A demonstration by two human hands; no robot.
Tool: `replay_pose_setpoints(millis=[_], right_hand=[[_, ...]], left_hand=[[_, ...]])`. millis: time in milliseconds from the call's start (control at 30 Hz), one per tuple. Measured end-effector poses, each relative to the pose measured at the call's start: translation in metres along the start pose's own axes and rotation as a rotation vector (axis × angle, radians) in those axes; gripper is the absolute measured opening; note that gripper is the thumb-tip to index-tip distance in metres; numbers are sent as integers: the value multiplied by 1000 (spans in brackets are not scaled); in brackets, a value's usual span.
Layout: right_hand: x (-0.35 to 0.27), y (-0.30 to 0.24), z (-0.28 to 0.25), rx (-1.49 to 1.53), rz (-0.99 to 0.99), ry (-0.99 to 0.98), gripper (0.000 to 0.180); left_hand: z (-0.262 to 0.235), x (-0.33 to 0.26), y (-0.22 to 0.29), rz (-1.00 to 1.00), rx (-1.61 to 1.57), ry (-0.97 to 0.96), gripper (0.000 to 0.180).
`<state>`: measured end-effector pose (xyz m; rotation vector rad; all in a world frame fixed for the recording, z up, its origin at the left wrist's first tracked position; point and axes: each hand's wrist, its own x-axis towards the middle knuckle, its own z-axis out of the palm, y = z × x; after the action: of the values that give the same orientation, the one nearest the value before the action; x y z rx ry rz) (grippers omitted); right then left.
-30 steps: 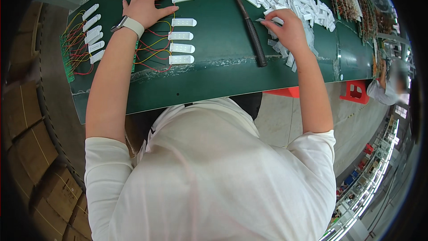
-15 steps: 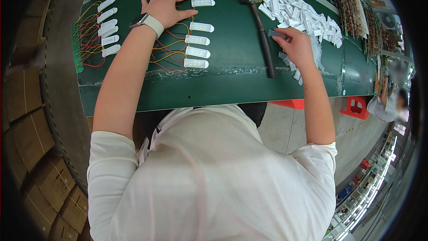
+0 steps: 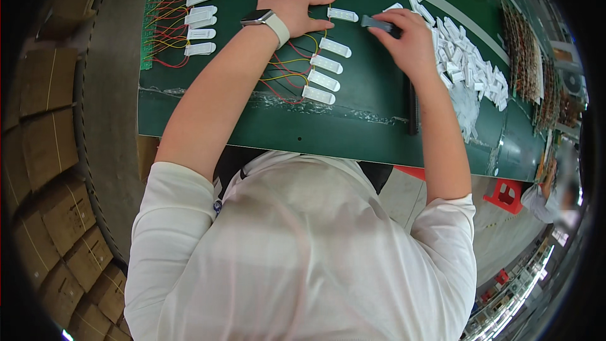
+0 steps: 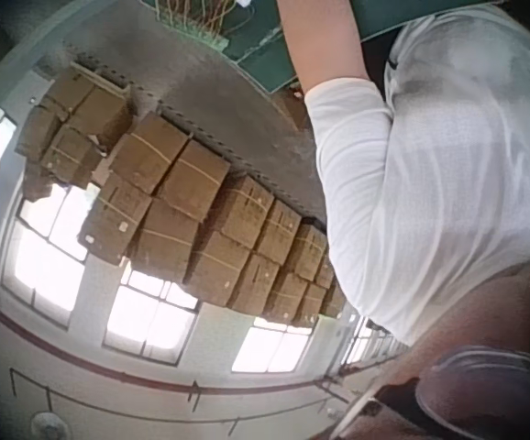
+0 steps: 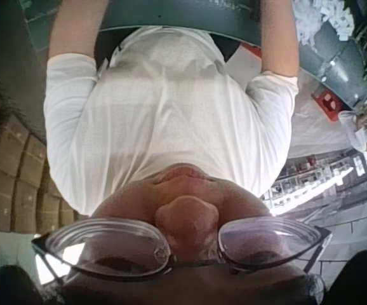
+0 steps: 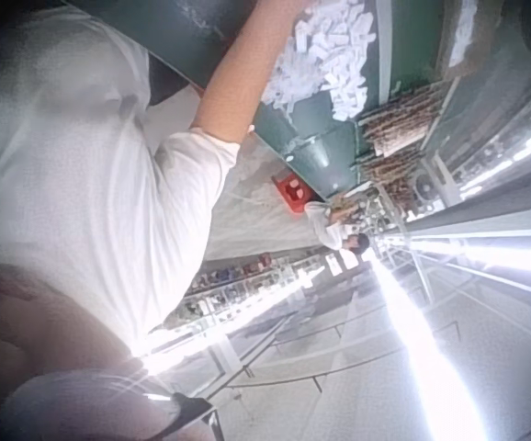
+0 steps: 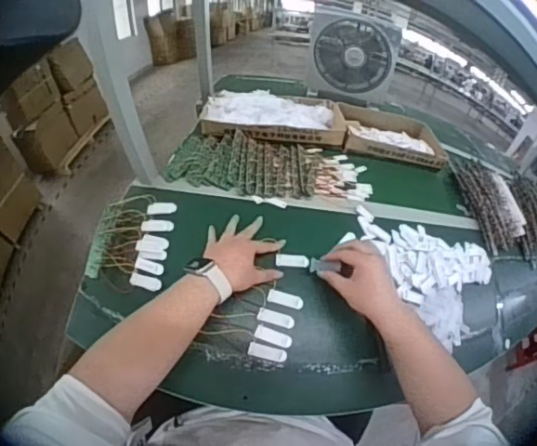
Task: Assembling small LED components by placing plastic covers and using a hammer to secure them.
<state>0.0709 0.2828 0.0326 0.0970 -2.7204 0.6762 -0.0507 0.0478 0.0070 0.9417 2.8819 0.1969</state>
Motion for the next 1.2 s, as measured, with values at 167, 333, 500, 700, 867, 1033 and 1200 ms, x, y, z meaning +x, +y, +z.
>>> replay_pose_setpoints(millis=[167,333,500,700,867,1033,1200], right_hand=[[26,-13,44,97,14,-47,27],[33,-6,59,144,57,-130,28],[31,-4,61,162,56,-105,29],[31,1,60,280,160,-144,30],[30,3,61,214,115,-141,30],[31,1,57,210,116,-164,30],[33,2,58,218,141,-171,32]], left_hand=[[-1,-2,1,-16,1,-9,68],[1,-3,-1,-3,-5,10,67],[2,-3,-1,-9,-6,3,67],[3,-3,-1,-7,-9,14,67],[3,-2,0,-3,-2,10,66],[2,-3,0,-10,-41,-10,64],[2,-3,1,-9,-34,-2,63]])
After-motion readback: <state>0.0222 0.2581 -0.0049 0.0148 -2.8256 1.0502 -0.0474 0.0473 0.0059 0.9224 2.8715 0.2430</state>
